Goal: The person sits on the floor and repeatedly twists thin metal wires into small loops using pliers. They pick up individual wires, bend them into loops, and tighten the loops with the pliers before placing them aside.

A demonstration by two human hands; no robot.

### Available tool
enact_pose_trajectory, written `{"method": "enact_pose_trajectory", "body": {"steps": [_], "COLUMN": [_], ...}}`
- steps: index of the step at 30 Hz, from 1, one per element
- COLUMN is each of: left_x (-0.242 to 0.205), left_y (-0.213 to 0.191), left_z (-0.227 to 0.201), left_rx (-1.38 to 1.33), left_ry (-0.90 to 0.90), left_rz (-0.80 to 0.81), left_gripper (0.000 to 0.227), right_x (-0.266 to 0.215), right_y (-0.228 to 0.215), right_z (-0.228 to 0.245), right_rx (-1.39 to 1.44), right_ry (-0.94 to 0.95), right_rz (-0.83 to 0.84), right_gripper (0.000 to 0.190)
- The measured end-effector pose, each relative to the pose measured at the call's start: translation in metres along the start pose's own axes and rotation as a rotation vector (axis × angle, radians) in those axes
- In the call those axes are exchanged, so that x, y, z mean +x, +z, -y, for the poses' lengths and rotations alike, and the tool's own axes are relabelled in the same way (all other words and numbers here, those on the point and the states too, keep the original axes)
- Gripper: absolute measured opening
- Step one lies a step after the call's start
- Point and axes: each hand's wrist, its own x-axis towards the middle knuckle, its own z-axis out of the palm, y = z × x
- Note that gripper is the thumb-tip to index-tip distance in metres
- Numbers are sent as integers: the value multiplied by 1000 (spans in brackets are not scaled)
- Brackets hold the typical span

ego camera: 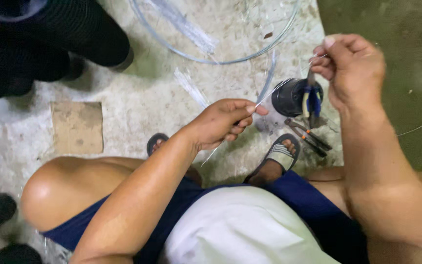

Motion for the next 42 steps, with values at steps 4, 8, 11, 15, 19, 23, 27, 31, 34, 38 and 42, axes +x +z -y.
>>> {"method": "enact_pose_trajectory", "body": {"steps": [4,8,11,15,19,23,27,31,34,38,42], "left_x": [1,-1,0,3,5,6,7,8,9,10,11], "left_y": [-2,-2,-3,-4,-6,-8,-9,-9,-10,-12,-15], "left_z": [1,1,0,2,6,9,9,10,11,11,10], "left_rx": [-41,-6,4,46,30,25,46,16,11,-4,-18], "left_ry": [-22,-2,19,28,45,48,54,56,66,67,69], "left_rz": [5,9,8,7,50,35,20,32,35,39,26], "left_gripper": [31,32,33,35,36,36,37,36,35,33,32], "right_x": [7,5,4,3,2,0,-6,-7,-7,-4,1], "right_y": [-8,-4,2,7,7,9,14,17,14,9,6], "right_z": [-12,-13,-11,-13,-17,-16,-14,-13,-16,-21,-27], "right_rx": [7,-11,45,18,-23,-13,-113,-94,-75,-115,-57], "right_ry": [-16,-35,38,33,1,21,6,30,35,35,38], "right_rz": [8,-10,-161,-158,-128,-154,-127,-111,-101,-99,-83], "right_gripper": [6,8,22,23,21,22,17,17,17,19,23]}}
